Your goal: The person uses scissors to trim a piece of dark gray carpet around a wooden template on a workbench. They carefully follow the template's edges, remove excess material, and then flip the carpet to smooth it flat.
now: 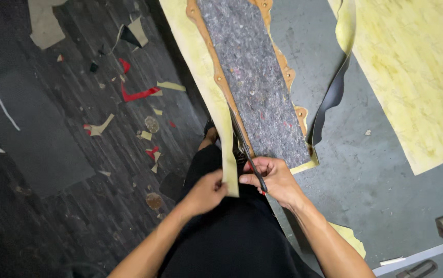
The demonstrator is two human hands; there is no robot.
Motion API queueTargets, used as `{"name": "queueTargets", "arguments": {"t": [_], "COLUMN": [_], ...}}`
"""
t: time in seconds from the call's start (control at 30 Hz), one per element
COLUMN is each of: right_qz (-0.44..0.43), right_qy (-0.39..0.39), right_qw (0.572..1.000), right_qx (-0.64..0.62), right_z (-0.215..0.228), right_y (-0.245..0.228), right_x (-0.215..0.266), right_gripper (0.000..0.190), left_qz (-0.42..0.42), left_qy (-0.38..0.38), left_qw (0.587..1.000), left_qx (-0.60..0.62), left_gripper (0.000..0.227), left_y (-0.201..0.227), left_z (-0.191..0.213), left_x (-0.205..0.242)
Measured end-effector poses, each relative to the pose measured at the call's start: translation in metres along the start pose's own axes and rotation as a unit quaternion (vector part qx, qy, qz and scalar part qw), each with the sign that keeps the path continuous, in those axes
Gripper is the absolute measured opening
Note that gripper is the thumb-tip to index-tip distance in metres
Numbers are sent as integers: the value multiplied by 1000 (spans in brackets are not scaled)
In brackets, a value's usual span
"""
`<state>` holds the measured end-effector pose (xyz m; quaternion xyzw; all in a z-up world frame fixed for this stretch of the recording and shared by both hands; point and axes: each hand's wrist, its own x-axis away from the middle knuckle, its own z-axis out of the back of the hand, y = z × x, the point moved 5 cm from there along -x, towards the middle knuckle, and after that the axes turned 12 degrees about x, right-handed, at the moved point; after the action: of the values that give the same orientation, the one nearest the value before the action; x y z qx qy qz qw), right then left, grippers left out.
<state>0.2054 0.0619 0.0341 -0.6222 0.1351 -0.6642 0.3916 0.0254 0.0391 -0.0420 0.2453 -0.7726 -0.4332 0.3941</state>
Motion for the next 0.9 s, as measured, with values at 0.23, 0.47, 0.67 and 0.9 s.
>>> {"name": "queueTargets", "arguments": {"t": [0.23, 0.47, 0.67, 0.9], "right_qz": [-11, 2, -1, -43], "right_qy": [-1, 5, 10, -17], "right_qw": [1000, 1000, 999, 999], "right_qx": [2, 30, 33, 12], "right_z": [-1, 4, 10, 16], "right_y": [8, -9, -22, -28], "right_x": [-1, -2, -15, -17], "right_gripper": [26, 28, 30, 31], "left_qz": [-139, -60, -29, -17], "left_qy": [207, 206, 161, 121], "left_qw": [962, 961, 970, 973], "left_qx": [107, 172, 181, 197], "left_gripper": [76, 26, 28, 30], "left_y": [46, 88, 82, 80], "left_z": [60, 75, 81, 84], "left_x": [-52, -95, -100, -100]}}
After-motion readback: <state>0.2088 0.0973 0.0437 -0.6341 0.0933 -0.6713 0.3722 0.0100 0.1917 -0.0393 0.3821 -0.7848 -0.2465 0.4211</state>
